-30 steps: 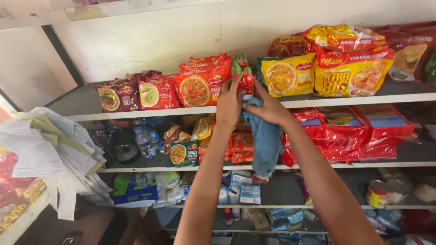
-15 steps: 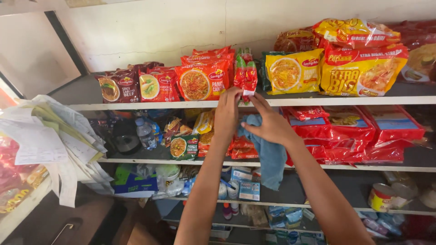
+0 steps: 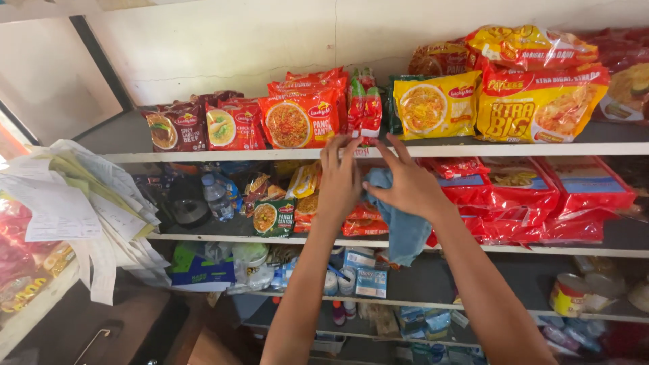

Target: Wiping individual packs of instant noodles with a cleaning cloth on store shelves.

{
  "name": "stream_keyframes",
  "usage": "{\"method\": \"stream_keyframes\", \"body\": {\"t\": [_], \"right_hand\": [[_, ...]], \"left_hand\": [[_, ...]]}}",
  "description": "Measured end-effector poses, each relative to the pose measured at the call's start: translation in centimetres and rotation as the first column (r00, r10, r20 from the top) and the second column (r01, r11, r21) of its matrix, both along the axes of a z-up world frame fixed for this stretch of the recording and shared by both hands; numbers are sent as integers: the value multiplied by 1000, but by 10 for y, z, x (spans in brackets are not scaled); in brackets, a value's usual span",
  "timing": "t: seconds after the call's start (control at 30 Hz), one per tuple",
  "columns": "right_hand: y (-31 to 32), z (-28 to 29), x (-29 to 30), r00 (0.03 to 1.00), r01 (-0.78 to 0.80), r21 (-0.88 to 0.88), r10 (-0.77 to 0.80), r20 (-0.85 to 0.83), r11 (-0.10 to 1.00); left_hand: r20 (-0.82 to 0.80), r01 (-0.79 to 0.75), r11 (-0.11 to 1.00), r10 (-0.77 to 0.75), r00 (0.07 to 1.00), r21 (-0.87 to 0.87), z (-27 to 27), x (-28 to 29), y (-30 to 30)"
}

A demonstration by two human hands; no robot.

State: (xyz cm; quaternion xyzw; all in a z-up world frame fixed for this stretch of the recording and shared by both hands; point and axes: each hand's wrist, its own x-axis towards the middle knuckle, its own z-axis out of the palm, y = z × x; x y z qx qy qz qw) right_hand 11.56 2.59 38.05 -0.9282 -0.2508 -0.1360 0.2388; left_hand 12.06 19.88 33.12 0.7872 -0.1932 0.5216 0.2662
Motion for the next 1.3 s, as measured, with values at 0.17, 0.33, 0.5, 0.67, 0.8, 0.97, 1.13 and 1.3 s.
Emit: {"method": "stream_keyframes", "body": {"t": [0.17, 0.33, 0.5, 0.67, 0.8, 0.97, 1.13, 1.3], "right_hand": [[-23, -42, -14, 961, -187, 120, 156, 226, 975], [-33, -85, -24, 990, -116, 89, 123, -72, 989], [-38, -198, 24, 970, -241, 102, 244, -14, 965], [-27, -252, 31, 966, -148, 59, 157, -206, 987], [-13, -252, 33, 949, -19, -1, 18, -316, 1000], [-3, -263, 54, 959, 27, 96, 1, -284, 995], [3, -296, 88, 975, -74, 306, 134, -179, 949], [8, -311, 103, 955, -38, 525, 185, -231, 850]], "left_hand": [[-40, 37, 999, -38, 998, -28, -35, -39, -16], [-187, 91, 991, -109, 976, -101, -102, -51, -21], [-384, 110, 986, -151, 911, -127, -177, -48, -20], [-506, 86, 982, -160, 847, -165, -238, -31, -18], [-484, 39, 991, -98, 870, -130, -242, -16, -19], [-427, -78, 992, 30, 904, -95, -239, 11, -15], [-522, -182, 982, 176, 835, 40, -238, 31, -3], [-520, -188, 976, 216, 826, 107, -260, 66, 9]]}}
